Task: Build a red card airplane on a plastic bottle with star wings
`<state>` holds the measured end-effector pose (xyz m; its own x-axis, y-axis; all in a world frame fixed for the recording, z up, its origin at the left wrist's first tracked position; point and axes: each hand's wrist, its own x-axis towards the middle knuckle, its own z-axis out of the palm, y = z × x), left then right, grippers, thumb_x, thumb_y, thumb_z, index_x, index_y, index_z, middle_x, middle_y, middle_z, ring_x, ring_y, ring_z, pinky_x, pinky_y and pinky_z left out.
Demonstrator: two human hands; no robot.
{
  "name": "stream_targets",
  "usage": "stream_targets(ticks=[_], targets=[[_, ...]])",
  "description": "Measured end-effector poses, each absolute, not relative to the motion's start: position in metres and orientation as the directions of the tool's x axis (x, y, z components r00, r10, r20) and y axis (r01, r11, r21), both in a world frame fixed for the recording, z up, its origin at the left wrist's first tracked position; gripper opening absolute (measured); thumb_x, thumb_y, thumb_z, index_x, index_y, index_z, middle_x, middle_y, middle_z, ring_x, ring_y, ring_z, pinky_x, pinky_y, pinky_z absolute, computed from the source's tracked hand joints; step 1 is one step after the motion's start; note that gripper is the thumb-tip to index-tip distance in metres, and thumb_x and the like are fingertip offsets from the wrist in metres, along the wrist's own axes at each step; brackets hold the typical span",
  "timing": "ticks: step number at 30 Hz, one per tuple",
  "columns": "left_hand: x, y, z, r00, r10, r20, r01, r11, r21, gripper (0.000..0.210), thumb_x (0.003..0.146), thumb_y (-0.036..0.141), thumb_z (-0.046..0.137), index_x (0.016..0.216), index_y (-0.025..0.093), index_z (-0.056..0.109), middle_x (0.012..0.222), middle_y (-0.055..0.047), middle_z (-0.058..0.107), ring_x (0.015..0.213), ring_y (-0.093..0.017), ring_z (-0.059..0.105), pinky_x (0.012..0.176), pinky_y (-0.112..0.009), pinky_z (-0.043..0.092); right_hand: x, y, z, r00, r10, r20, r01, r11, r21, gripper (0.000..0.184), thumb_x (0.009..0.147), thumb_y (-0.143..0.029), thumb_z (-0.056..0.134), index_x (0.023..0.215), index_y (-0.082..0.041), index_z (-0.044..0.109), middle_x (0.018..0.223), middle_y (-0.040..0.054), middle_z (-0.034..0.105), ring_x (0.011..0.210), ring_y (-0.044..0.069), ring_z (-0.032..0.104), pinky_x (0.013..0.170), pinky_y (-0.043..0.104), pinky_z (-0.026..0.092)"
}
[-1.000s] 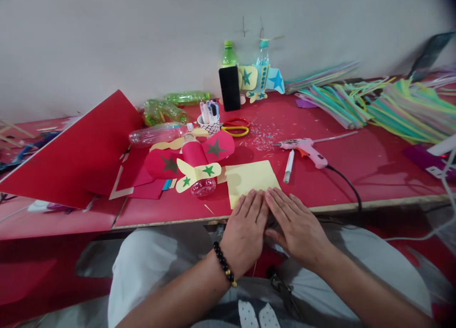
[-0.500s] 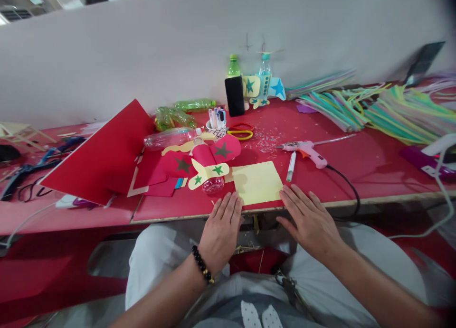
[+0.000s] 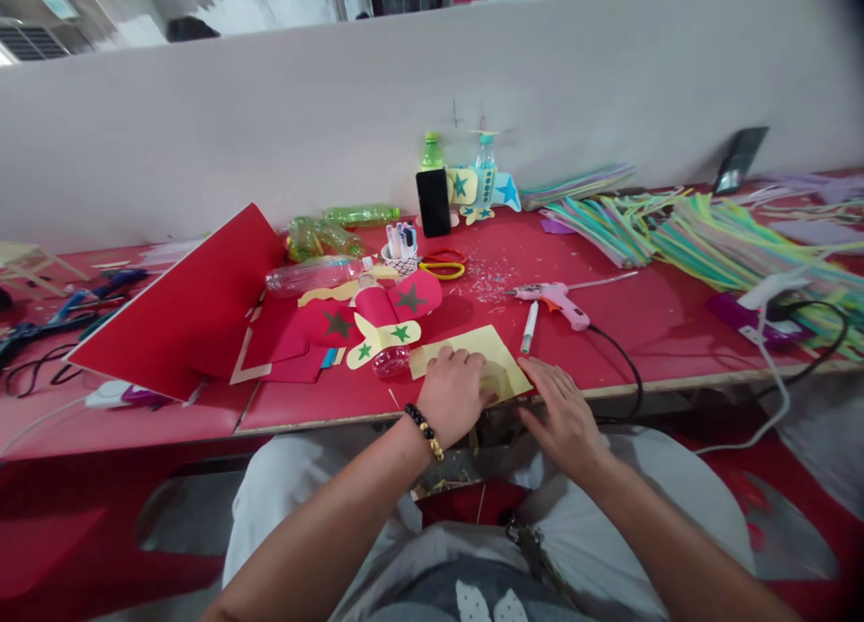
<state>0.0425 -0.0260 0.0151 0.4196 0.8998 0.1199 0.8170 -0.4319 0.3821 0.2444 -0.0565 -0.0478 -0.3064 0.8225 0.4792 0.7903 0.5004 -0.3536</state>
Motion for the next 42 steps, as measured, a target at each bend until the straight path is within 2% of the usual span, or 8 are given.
stream_targets(ticks=[5,11,15,18,20,23,31,42], targets=[[0.042,-0.022,0.015,0.462,0.885,0.052,0.749,-0.421,0.512,0.009,0.077,0.021,0.069,0.077,0.018,0.062,0.081,-0.004,0.06,0.086,-0.024,0.054,0.08,-0.035,0.041,0.244,-0.055,-0.043,-0.263,0.847,0.462,0.708,0.495,-0.503,0.049,0.085,-0.02,0.057,0.133,-0.018,0.047,0.125,0.0126,0.061,0.12,0.028,0.051,0.103,0.048,0.042],[0.035,-0.037,0.026,0.469,0.883,0.003,0.587,-0.314,0.746,0.013,0.081,0.017,0.064,0.073,0.018,0.053,0.074,0.002,0.056,0.07,-0.014,0.051,0.065,-0.024,0.039,0.248,-0.061,-0.014,-0.169,0.936,0.31,0.536,0.351,-0.768,0.047,0.082,-0.029,0.067,0.127,-0.023,0.053,0.117,0.0089,0.064,0.111,0.025,0.058,0.096,0.041,0.048],[0.021,-0.064,0.041,0.469,0.882,-0.042,0.447,-0.196,0.872,0.019,0.088,0.028,0.058,0.077,0.018,0.047,0.071,0.004,0.05,0.063,-0.01,0.045,0.056,-0.02,0.036,0.249,-0.072,0.018,-0.261,0.931,0.256,0.343,0.337,-0.877,0.016,0.084,-0.03,0.066,0.1,-0.024,0.066,0.115,0.0076,0.063,0.119,0.025,0.054,0.1,0.039,0.044],[0.011,-0.081,0.057,0.479,0.871,-0.112,0.219,0.005,0.976,0.024,0.086,0.034,0.063,0.079,0.017,0.047,0.071,0.004,0.046,0.062,-0.008,0.041,0.054,-0.019,0.033,0.245,-0.08,0.045,-0.386,0.887,0.251,0.201,0.347,-0.916,0.007,0.088,-0.028,0.061,0.088,-0.022,0.065,0.098,0.0059,0.064,0.104,0.022,0.058,0.091,0.037,0.047],[0.008,-0.084,0.07,0.526,0.839,-0.139,0.069,0.121,0.99,0.026,0.082,0.035,0.068,0.081,0.016,0.05,0.071,0.004,0.046,0.062,-0.008,0.04,0.055,-0.02,0.032,0.24,-0.083,0.062,-0.46,0.866,0.197,0.198,0.316,-0.928,0.013,0.09,-0.029,0.059,0.081,-0.021,0.063,0.086,0.0035,0.061,0.087,0.018,0.059,0.079,0.032,0.047],[0.009,-0.077,0.085,0.584,0.807,-0.09,-0.068,0.159,0.985,0.024,0.083,0.034,0.067,0.088,0.015,0.054,0.075,0.002,0.049,0.065,-0.008,0.042,0.059,-0.02,0.033,0.23,-0.083,0.08,-0.533,0.844,0.058,0.256,0.226,-0.94,0.018,0.091,-0.033,0.057,0.079,-0.02,0.063,0.076,0.0001,0.055,0.071,0.013,0.052,0.063,0.026,0.041],[0.012,-0.061,0.084,0.527,0.848,-0.055,0.117,-0.009,0.993,0.024,0.085,0.038,0.063,0.078,0.016,0.059,0.066,0.004,0.046,0.058,-0.008,0.035,0.053,-0.021,0.026,0.212,-0.07,0.085,-0.529,0.844,-0.086,0.356,0.129,-0.925,0.031,0.09,-0.042,0.056,0.069,-0.018,0.054,0.062,-0.004,0.039,0.057,0.009,0.035,0.05,0.023,0.026],[0.011,-0.047,0.074,0.45,0.887,-0.106,0.071,0.083,0.994,0.022,0.084,0.036,0.063,0.075,0.016,0.058,0.061,0.006,0.044,0.05,-0.006,0.032,0.048,-0.019,0.026,0.2,-0.057,0.07,-0.444,0.894,-0.062,0.255,0.06,-0.965,0.038,0.089,-0.044,0.055,0.062,-0.018,0.05,0.059,-0.0046,0.032,0.054,0.009,0.029,0.049,0.025,0.022]])
